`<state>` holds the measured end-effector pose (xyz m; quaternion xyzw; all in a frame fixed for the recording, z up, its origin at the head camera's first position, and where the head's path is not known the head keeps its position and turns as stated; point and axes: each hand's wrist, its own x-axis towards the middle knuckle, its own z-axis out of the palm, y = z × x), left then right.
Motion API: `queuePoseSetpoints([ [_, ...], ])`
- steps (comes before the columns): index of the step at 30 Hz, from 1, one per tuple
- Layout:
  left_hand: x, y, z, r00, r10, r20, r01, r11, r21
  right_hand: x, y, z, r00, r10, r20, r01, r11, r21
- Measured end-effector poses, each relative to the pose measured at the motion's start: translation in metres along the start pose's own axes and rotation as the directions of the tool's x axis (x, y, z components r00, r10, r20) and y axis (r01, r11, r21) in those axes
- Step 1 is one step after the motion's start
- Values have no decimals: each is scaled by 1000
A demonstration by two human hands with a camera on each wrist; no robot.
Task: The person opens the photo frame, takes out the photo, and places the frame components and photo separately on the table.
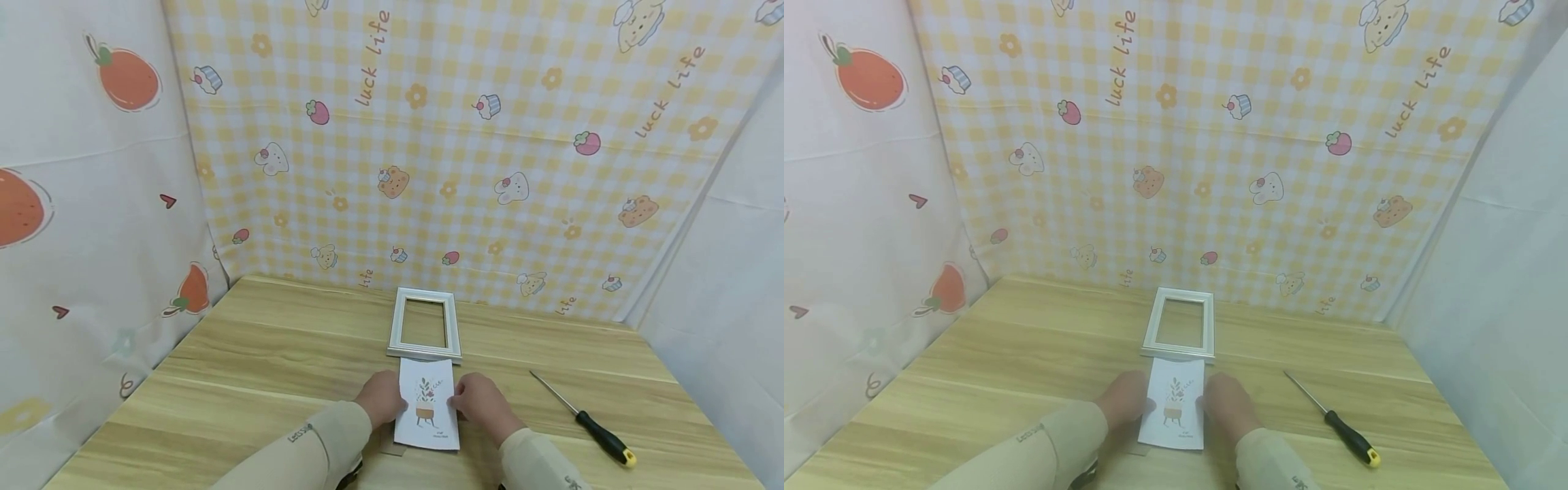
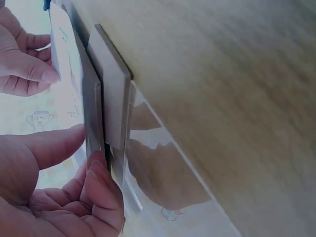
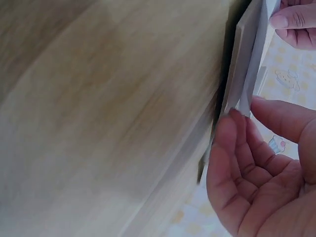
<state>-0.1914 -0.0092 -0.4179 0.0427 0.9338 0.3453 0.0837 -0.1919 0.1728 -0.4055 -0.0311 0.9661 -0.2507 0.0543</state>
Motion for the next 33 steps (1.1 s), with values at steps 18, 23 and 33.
queuePoseSetpoints([
  [18, 8, -1, 1, 995, -79, 63, 79, 997, -7, 6, 11, 0, 998, 52, 32, -57, 979, 193],
  [23, 8, -2, -2, 995, -80, 61, 88, 988, -129, 9, 14, 1, 997, 70, 43, -79, 964, 253],
  [33, 7, -3, -8, 995, -79, 63, 92, 962, -258, 10, 14, -2, 988, 130, 88, -155, 895, 419],
])
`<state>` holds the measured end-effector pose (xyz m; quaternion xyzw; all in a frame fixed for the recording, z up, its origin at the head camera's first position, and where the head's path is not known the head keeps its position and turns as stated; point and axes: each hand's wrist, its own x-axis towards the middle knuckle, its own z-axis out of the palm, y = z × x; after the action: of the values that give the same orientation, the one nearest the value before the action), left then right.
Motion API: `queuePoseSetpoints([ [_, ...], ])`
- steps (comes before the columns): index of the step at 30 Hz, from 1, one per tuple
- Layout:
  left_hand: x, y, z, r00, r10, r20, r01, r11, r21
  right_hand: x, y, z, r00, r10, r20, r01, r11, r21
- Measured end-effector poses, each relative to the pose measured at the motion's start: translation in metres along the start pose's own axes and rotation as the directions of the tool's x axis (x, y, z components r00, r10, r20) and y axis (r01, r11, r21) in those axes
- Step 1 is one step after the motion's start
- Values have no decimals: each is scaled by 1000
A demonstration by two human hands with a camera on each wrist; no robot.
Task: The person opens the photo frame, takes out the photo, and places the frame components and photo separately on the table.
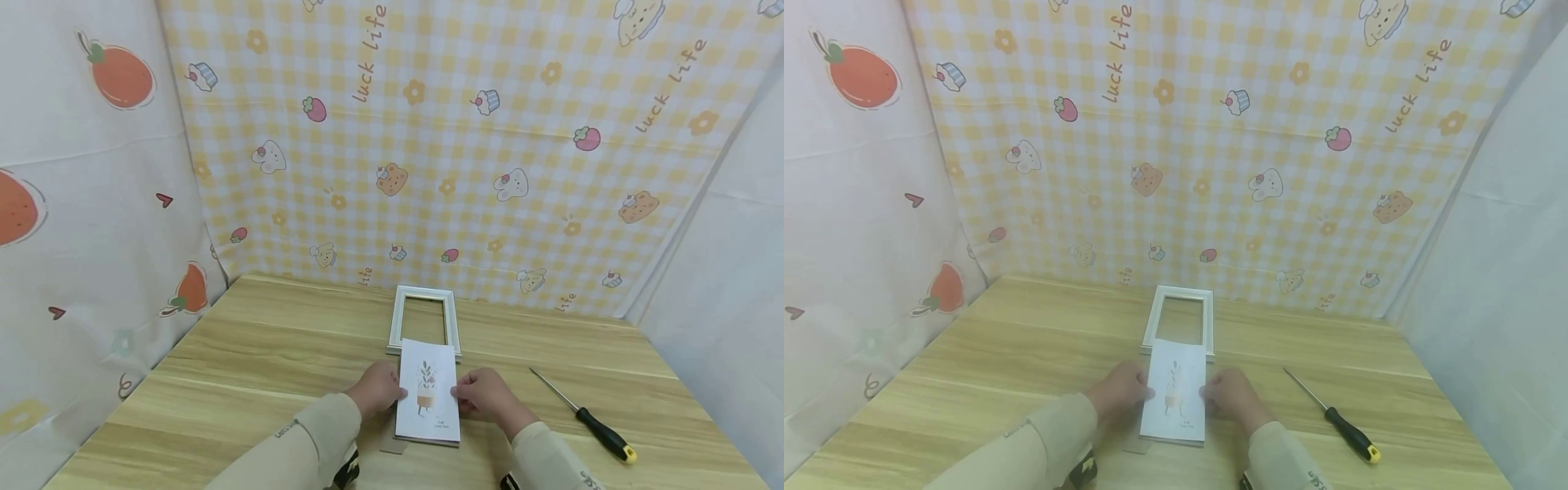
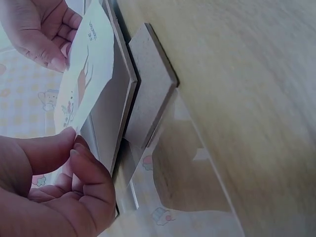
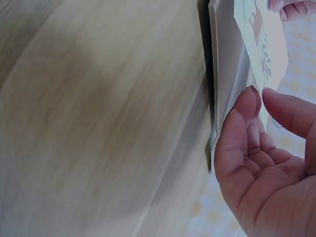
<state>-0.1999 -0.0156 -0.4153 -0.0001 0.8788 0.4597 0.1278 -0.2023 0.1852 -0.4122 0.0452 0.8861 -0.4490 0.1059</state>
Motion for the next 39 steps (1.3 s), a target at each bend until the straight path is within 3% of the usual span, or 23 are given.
queuePoseSetpoints([
  [16, -3, -3, -5, 998, 59, 2, -59, 998, -18, -4, -2, 1, 999, 19, 34, -18, 1000, -16],
  [21, -1, -4, -4, 995, 103, -12, -102, 994, 41, -4, -1, 3, 999, 11, 36, -10, 1000, -7],
  [34, 3, -6, -2, 997, 75, -29, -70, 988, 138, 0, 5, 7, 999, 8, 35, -4, 996, -94],
  [39, 4, -4, -2, 996, 84, -3, -80, 962, 262, -1, 4, 7, 999, 10, 37, -4, 990, -139],
])
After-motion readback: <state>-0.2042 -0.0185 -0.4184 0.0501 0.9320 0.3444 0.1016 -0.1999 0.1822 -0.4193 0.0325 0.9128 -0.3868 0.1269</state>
